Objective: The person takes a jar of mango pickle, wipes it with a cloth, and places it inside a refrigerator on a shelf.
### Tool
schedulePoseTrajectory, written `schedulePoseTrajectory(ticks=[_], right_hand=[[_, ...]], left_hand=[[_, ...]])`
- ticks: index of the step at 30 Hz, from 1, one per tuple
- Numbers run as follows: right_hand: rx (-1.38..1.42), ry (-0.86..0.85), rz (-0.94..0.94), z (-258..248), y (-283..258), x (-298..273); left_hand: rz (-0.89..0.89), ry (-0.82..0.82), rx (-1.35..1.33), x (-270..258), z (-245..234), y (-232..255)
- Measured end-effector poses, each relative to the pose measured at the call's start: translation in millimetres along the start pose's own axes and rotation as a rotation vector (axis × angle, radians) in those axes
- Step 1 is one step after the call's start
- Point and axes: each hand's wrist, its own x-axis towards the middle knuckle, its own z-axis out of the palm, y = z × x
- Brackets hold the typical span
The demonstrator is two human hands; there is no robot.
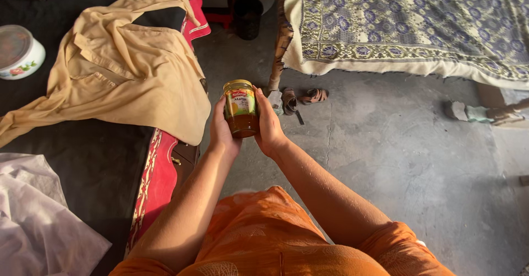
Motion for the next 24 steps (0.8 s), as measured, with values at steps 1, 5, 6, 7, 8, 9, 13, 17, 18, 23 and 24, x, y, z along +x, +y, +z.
schedulePoseTrajectory(ticks=[1,5,6,7,8,9,13,17,18,23,24], right_hand=[[-0.002,-0.005,-0.002,1,1,5],[0.005,-0.077,-0.002,8,2,26],[-0.001,-0.058,0.013,10,2,33],[-0.008,-0.038,0.026,11,1,41],[-0.010,-0.042,0.027,13,0,49],[-0.016,-0.027,0.039,14,-1,58],[0.023,-0.114,-0.021,20,-2,100],[0.028,0.000,0.024,29,-9,151],[0.050,-0.054,0.013,31,-13,165],[0.042,-0.050,0.018,54,-20,214],[0.051,-0.039,0.011,59,-20,225]], left_hand=[[0.003,-0.003,-0.010,4,-1,2],[0.027,0.024,-0.035,26,-5,10],[0.027,0.011,-0.049,33,-6,13],[0.027,-0.004,-0.062,41,-6,16],[0.030,-0.003,-0.064,48,-5,19],[0.025,-0.003,-0.060,56,-5,22],[0.072,-0.075,-0.047,92,-2,39],[0.118,-0.172,-0.048,136,9,62],[0.090,-0.117,-0.062,148,13,70],[0.054,-0.072,-0.034,187,22,105],[0.035,-0.049,-0.049,198,23,111]])
